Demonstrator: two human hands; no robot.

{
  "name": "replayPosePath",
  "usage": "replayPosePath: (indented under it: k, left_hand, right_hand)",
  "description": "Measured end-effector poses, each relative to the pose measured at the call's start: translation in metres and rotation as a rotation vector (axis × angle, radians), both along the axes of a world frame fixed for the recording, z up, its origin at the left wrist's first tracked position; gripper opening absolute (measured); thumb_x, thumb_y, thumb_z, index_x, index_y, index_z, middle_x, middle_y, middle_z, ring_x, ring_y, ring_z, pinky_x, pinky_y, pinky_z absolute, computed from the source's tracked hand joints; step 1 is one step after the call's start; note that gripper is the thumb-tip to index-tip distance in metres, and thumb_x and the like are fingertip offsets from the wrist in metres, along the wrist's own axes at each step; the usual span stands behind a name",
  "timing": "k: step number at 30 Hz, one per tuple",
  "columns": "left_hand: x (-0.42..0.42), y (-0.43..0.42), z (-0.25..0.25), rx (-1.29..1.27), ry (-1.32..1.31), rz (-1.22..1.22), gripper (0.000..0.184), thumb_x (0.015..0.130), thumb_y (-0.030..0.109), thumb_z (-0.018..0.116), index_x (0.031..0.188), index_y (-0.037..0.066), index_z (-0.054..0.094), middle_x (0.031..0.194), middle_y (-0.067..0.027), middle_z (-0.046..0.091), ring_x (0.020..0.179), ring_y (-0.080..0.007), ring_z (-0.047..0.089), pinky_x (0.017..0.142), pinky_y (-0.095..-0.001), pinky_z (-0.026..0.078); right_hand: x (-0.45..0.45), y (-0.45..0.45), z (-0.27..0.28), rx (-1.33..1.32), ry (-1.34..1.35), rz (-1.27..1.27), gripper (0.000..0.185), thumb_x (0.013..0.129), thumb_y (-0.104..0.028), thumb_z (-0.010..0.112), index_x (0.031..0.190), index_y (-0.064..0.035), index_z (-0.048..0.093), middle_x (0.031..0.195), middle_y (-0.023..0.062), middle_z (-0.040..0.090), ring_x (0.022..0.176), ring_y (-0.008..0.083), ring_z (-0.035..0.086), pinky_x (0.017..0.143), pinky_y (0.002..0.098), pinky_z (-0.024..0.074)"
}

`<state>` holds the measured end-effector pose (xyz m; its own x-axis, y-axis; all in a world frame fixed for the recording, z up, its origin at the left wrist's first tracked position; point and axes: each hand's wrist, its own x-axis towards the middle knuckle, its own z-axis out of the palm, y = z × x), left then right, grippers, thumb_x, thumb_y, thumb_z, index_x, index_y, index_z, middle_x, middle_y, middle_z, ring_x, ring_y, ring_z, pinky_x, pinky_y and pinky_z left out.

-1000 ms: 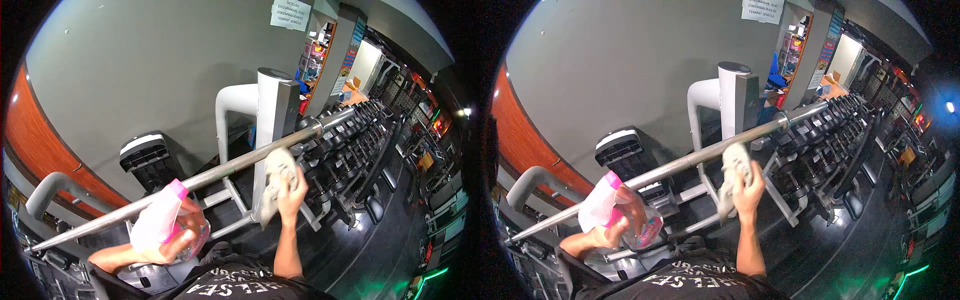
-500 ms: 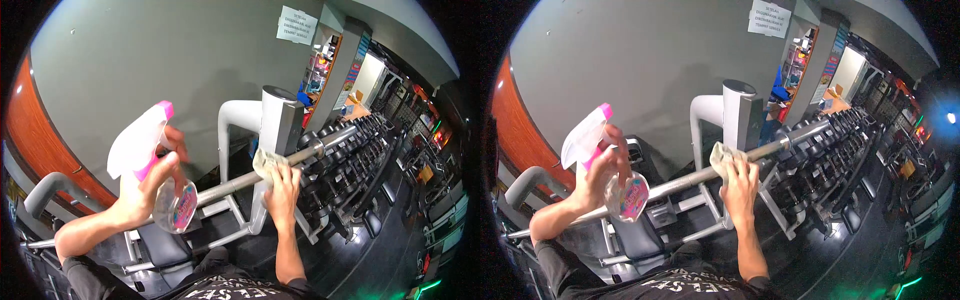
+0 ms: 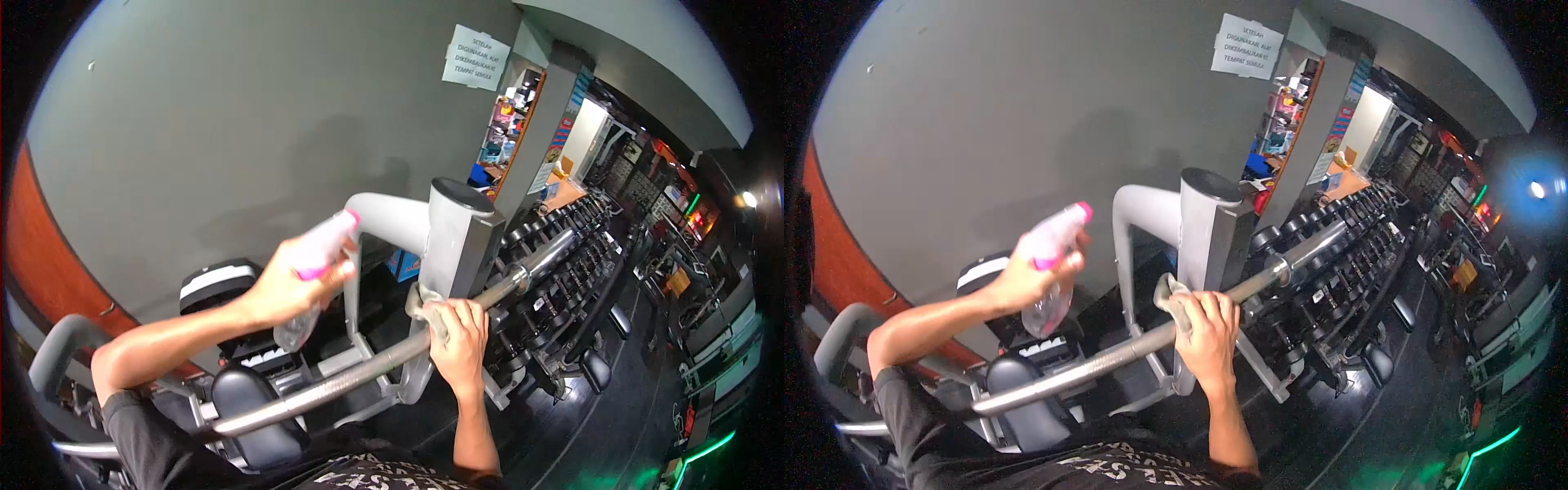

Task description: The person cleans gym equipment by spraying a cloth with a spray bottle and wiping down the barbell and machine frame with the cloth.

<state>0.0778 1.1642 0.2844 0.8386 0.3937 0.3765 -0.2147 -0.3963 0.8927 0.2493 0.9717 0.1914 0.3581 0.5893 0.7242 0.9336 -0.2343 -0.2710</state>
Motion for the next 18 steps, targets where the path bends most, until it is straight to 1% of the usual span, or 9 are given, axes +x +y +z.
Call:
replayPosePath:
  k: [3, 5, 6, 7, 8, 9, 11, 13, 18]
  left_hand:
    - [0.006, 0.000, -0.008, -0.089, 0.167, -0.108, 0.034, 0.085, 0.024, 0.068, 0.108, 0.002, 0.057, 0.078, -0.0015, 0.059, 0.063, -0.0071, 0.054, 0.056, -0.0248, 0.047]
    - [0.013, 0.005, -0.029, 0.033, 0.144, -0.129, 0.034, 0.084, 0.026, 0.069, 0.105, 0.002, 0.059, 0.079, -0.0021, 0.060, 0.069, -0.0086, 0.056, 0.065, -0.0261, 0.048]
    - [0.014, 0.006, -0.038, 0.000, 0.185, -0.164, 0.034, 0.084, 0.027, 0.069, 0.104, 0.002, 0.060, 0.078, -0.0024, 0.060, 0.073, -0.0097, 0.056, 0.069, -0.0269, 0.049]
    - [0.016, 0.007, -0.049, 0.084, 0.146, -0.180, 0.031, 0.084, 0.025, 0.069, 0.104, 0.003, 0.060, 0.077, -0.0012, 0.060, 0.070, -0.0083, 0.055, 0.066, -0.0258, 0.048]
    - [0.016, 0.008, -0.053, 0.022, 0.213, -0.229, 0.027, 0.085, 0.021, 0.068, 0.103, 0.002, 0.060, 0.075, -0.0005, 0.059, 0.065, -0.0071, 0.054, 0.062, -0.0244, 0.048]
    - [0.018, 0.008, -0.065, 0.080, 0.137, -0.236, 0.024, 0.085, 0.017, 0.068, 0.101, 0.002, 0.059, 0.073, 0.0002, 0.058, 0.060, -0.0057, 0.053, 0.058, -0.0232, 0.046]
    - [0.021, 0.007, -0.083, 0.014, 0.115, -0.268, 0.023, 0.084, 0.014, 0.069, 0.101, 0.002, 0.059, 0.072, 0.0000, 0.058, 0.059, -0.0052, 0.052, 0.057, -0.0229, 0.046]
    - [0.029, 0.007, -0.105, 0.039, -0.021, -0.274, 0.023, 0.083, 0.012, 0.069, 0.101, 0.002, 0.059, 0.071, 0.0000, 0.058, 0.058, -0.0048, 0.052, 0.056, -0.0225, 0.045]
    - [0.033, -0.006, -0.111, -0.224, 0.050, -0.298, 0.021, 0.083, 0.007, 0.067, 0.101, 0.002, 0.058, 0.072, 0.0002, 0.059, 0.058, -0.0033, 0.052, 0.055, -0.0216, 0.045]
  right_hand:
    - [-0.001, 0.001, -0.004, 0.035, 0.041, -0.022, 0.030, 0.067, -0.007, 0.068, 0.095, -0.0160, 0.064, 0.090, 0.0017, 0.056, 0.091, 0.0242, 0.051, 0.082, 0.0391, 0.0379]
    - [-0.003, 0.002, -0.004, 0.038, 0.060, -0.057, 0.032, 0.066, -0.008, 0.068, 0.096, -0.0163, 0.065, 0.090, 0.0020, 0.057, 0.091, 0.0245, 0.051, 0.082, 0.0394, 0.0381]
    - [-0.003, 0.002, -0.006, 0.050, 0.058, -0.060, 0.035, 0.064, -0.008, 0.069, 0.099, -0.0166, 0.065, 0.091, 0.0024, 0.057, 0.092, 0.0248, 0.052, 0.083, 0.0399, 0.0381]
    - [-0.002, 0.002, -0.008, 0.072, 0.062, -0.053, 0.038, 0.064, -0.008, 0.069, 0.100, -0.0163, 0.065, 0.093, 0.0026, 0.058, 0.093, 0.0252, 0.052, 0.083, 0.0401, 0.0382]
    - [-0.002, 0.003, -0.010, 0.085, 0.061, -0.057, 0.038, 0.063, -0.008, 0.069, 0.100, -0.0159, 0.065, 0.093, 0.0031, 0.058, 0.093, 0.0255, 0.052, 0.083, 0.0401, 0.0383]
    - [-0.001, 0.003, -0.011, 0.093, 0.061, -0.061, 0.039, 0.063, -0.007, 0.069, 0.100, -0.0155, 0.065, 0.094, 0.0036, 0.058, 0.093, 0.0258, 0.052, 0.083, 0.0401, 0.0383]
    - [-0.002, 0.003, -0.013, 0.097, 0.065, -0.080, 0.039, 0.063, -0.006, 0.069, 0.100, -0.0152, 0.065, 0.093, 0.0042, 0.058, 0.093, 0.0261, 0.052, 0.083, 0.0399, 0.0385]
    - [-0.002, 0.005, -0.012, 0.104, 0.071, -0.084, 0.039, 0.062, -0.006, 0.069, 0.100, -0.0148, 0.065, 0.093, 0.0047, 0.058, 0.092, 0.0265, 0.052, 0.083, 0.0398, 0.0387]
    - [-0.004, 0.006, -0.011, 0.122, 0.084, -0.076, 0.040, 0.062, -0.004, 0.069, 0.100, -0.0132, 0.065, 0.093, 0.0058, 0.058, 0.092, 0.0280, 0.052, 0.082, 0.0396, 0.0395]
